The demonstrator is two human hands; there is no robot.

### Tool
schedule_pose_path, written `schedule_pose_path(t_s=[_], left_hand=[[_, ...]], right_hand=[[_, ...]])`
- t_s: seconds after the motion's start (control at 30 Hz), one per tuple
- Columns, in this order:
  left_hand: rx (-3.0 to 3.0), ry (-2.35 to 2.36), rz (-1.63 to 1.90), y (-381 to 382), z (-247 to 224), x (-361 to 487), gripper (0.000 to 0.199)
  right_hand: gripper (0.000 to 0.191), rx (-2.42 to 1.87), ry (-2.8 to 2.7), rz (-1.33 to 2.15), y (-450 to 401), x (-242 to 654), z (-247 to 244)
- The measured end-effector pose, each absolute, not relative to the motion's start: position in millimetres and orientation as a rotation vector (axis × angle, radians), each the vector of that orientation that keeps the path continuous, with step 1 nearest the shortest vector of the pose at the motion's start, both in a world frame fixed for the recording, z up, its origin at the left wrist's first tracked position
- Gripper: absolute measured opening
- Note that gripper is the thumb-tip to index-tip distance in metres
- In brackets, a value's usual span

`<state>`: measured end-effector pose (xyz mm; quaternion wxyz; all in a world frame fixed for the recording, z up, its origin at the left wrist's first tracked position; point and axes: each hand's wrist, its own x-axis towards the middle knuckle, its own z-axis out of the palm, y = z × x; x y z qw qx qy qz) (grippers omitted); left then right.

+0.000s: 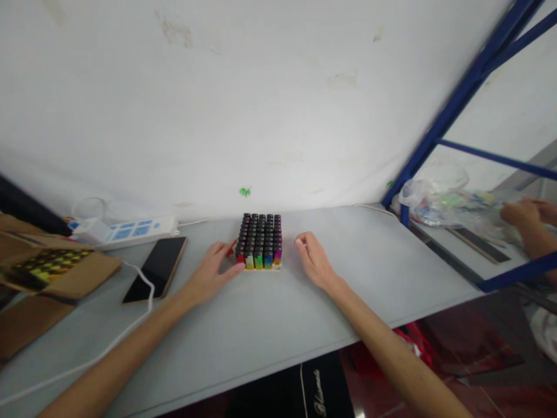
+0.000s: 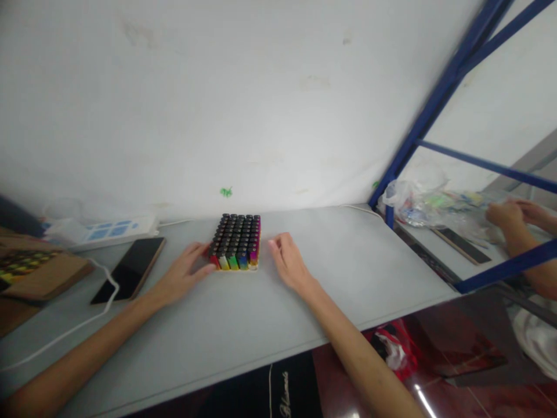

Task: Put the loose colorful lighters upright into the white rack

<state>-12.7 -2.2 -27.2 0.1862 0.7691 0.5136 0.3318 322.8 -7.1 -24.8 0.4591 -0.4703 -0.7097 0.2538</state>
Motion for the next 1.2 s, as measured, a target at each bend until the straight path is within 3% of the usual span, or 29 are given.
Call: schedule_pose_path(t_s=[0.1,0.23,0.47,0.87,1.2], left_hand=[[1.683,1.345,1.326,-1.8,-27.7,-9.7,0.068],[1.163,1.164,1.551,27.0,-19.8,30.6,0.068],[1.175,1.082,1.459,58.1,-17.1,77.6,0.071],[1.282,1.140,1.489,44.1,-25.4,85.2,0.055],[1.049,1.146,1.530,51.5,-43.7,88.2,0.047]], right_hand=[[0.057,-1.131,-1.314,0.878,14.3,317.2,-28.7],[0.068,-1.048,-1.109,1.112,47.5,280.4,-28.5],[0.073,-0.953,-1.133,1.154,59.9,224.7,-34.8],[0.062,-0.930,-1.154,1.180,59.7,240.1,-37.0],[0.071,-0.982,-1.214,1.196,56.5,246.3,-42.5]])
